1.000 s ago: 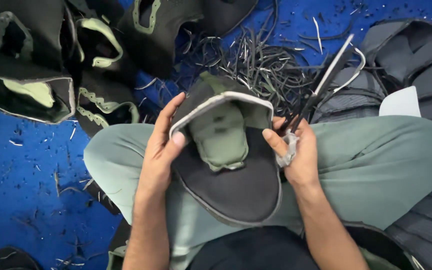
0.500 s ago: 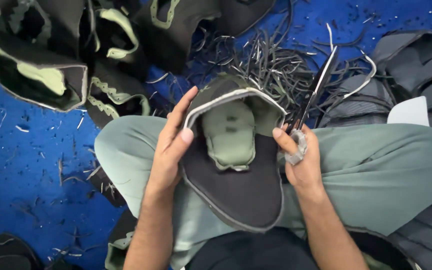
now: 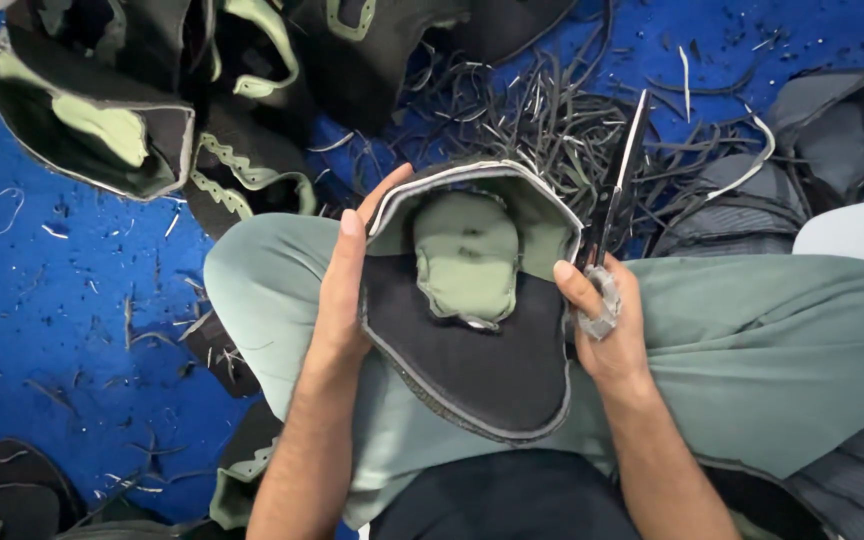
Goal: The person trims excess material and threads from shoe upper components using scissors.
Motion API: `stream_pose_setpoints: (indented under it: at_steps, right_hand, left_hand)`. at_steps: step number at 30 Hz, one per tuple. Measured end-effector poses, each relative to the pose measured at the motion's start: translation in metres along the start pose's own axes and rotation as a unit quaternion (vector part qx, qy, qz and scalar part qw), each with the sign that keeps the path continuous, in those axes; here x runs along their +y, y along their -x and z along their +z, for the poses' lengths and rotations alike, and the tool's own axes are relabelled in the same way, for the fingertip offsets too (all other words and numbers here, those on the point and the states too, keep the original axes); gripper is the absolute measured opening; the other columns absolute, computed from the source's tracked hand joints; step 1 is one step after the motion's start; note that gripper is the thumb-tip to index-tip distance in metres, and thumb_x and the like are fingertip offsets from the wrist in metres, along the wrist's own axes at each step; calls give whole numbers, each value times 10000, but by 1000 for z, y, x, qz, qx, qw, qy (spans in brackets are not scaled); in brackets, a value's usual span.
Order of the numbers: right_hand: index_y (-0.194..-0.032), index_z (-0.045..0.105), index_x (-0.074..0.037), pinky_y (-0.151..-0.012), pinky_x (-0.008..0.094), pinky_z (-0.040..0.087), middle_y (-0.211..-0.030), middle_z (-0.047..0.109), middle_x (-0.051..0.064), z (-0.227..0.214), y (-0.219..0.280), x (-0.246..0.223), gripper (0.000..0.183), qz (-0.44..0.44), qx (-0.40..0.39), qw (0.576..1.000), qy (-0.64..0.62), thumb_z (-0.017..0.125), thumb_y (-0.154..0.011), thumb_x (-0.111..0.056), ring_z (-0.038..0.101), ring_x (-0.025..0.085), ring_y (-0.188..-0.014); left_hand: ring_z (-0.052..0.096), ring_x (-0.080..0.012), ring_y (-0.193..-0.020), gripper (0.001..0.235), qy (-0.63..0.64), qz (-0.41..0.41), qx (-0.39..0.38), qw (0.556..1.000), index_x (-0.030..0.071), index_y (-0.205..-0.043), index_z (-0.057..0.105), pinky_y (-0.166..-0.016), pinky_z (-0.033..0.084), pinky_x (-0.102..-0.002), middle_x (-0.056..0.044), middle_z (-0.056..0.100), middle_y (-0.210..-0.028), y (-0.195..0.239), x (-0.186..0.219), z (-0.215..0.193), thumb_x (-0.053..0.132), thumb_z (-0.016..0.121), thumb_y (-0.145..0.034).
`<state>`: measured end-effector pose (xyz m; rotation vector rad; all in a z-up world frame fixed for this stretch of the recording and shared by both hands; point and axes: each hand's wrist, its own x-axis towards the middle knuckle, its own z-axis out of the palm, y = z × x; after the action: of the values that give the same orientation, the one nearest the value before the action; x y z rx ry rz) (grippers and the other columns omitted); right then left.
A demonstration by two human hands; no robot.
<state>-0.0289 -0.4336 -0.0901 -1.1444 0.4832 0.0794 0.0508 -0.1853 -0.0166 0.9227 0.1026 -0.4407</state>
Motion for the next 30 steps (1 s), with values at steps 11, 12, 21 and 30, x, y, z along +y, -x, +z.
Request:
stream_pose_setpoints:
  at_steps: [11, 12, 21, 30]
  right_hand:
    - [-1030, 625, -114, -732, 210, 382, -929, 572, -84, -1, -3, 7, 170, -105, 86, 990, -35, 776, -952, -121, 482, 28, -820]
    - [-1030, 625, -114, -732, 210, 382, -929, 572, -84, -4, -4, 10, 170, -107, 87, 990, -34, 776, -952, -121, 482, 28, -820]
    - [-1215, 678, -20, -812, 269, 490, -1101, 709, 79, -26, -8, 29, 384, -54, 38, 995, -73, 548, -1123, -370, 630, 136, -923]
    - [-1426, 550, -27, -1054, 430, 503, -1391, 626, 153, -46, -1, 27, 449, -14, -11, 954, -299, 552, -1146, -378, 655, 279, -1196]
  left_hand:
    - [468, -223, -1450, 650, -139, 59, -8, 988, -25, -1585, 387, -1246, 320, -354, -135, 498, -1554, -1, -19, -23, 270, 607, -1049]
    - [468, -223, -1450, 650, -138, 59, -10, 989, -25, -1585, 387, -1246, 320, -354, -135, 498, -1554, -2, -22, -23, 270, 607, -1049]
    - [617, -238, -1380, 432, -328, 190, 33, 925, 75, -1355, 672, -1250, 409, -385, -95, 681, -1416, 10, -13, -18, -49, 578, -951]
    - [336, -328, -1536, 273, -516, 337, -22, 787, 238, -861, 821, -1290, 285, -439, -135, 530, -1502, 7, 5, 18, 40, 737, -693]
